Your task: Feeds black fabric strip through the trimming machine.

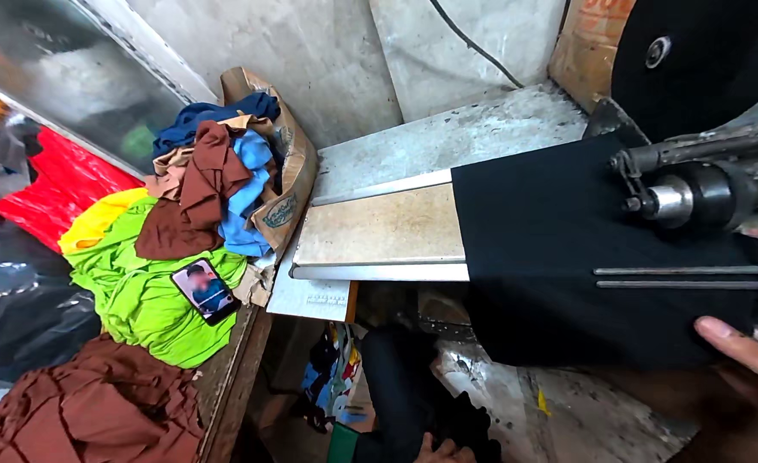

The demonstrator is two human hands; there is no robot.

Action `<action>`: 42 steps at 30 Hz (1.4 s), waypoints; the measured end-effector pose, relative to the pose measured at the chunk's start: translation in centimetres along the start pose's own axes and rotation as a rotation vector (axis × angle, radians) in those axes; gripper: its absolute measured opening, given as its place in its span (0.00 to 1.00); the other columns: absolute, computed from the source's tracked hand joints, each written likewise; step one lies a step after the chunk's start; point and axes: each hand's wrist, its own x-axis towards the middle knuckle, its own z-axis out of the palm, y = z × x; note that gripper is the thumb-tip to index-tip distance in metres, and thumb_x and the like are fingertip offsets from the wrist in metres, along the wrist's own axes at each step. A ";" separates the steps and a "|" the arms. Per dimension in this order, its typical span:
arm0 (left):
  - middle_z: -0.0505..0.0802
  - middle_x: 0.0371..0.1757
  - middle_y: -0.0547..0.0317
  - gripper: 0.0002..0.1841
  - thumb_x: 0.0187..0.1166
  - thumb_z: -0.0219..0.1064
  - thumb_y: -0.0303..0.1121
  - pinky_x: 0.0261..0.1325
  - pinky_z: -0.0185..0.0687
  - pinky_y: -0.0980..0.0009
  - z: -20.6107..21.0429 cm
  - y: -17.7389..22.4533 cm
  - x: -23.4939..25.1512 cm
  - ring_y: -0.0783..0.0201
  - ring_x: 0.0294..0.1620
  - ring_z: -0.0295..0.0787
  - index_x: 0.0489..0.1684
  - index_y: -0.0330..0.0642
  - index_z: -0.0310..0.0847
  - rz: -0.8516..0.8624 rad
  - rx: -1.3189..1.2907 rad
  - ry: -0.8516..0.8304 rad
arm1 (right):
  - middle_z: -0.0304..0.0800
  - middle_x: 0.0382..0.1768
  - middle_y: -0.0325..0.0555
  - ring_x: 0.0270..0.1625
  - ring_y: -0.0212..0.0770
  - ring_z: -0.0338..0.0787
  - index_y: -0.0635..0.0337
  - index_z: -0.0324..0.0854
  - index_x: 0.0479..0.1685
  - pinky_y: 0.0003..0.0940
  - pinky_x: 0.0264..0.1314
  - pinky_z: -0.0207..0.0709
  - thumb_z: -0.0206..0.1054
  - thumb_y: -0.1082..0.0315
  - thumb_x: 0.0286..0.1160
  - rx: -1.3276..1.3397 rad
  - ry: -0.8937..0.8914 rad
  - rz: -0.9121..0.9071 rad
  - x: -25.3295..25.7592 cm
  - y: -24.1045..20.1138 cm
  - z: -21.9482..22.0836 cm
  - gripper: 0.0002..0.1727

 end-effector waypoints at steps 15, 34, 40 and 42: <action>0.95 0.55 0.77 0.24 0.68 0.81 0.45 0.60 0.89 0.76 -14.0 4.7 9.7 0.79 0.56 0.91 0.65 0.62 0.86 0.646 -1.113 1.184 | 0.92 0.44 0.26 0.51 0.15 0.86 0.55 0.86 0.52 0.23 0.61 0.81 0.59 0.49 0.87 -0.239 -0.038 0.198 -0.2 -1.8 -0.5 0.20; 0.95 0.49 0.81 0.13 0.75 0.75 0.32 0.61 0.87 0.77 -10.3 5.2 9.7 0.80 0.52 0.91 0.55 0.56 0.85 0.470 -1.083 1.244 | 0.93 0.50 0.29 0.57 0.19 0.88 0.57 0.84 0.57 0.26 0.66 0.82 0.55 0.53 0.90 -0.155 -0.150 0.137 0.2 -1.1 -0.9 0.19; 0.96 0.49 0.78 0.13 0.76 0.75 0.35 0.57 0.88 0.78 -10.1 5.0 9.8 0.79 0.50 0.92 0.56 0.60 0.86 0.548 -1.181 1.172 | 0.93 0.49 0.30 0.56 0.20 0.89 0.57 0.85 0.55 0.26 0.65 0.83 0.55 0.52 0.90 -0.138 -0.177 0.116 0.3 -0.8 -1.1 0.20; 0.95 0.50 0.79 0.14 0.76 0.75 0.33 0.60 0.87 0.77 -10.3 4.8 9.7 0.79 0.52 0.91 0.57 0.59 0.85 0.524 -1.130 1.180 | 0.93 0.48 0.30 0.55 0.20 0.89 0.57 0.85 0.55 0.26 0.65 0.83 0.55 0.52 0.91 -0.137 -0.176 0.123 0.4 -0.9 -1.0 0.19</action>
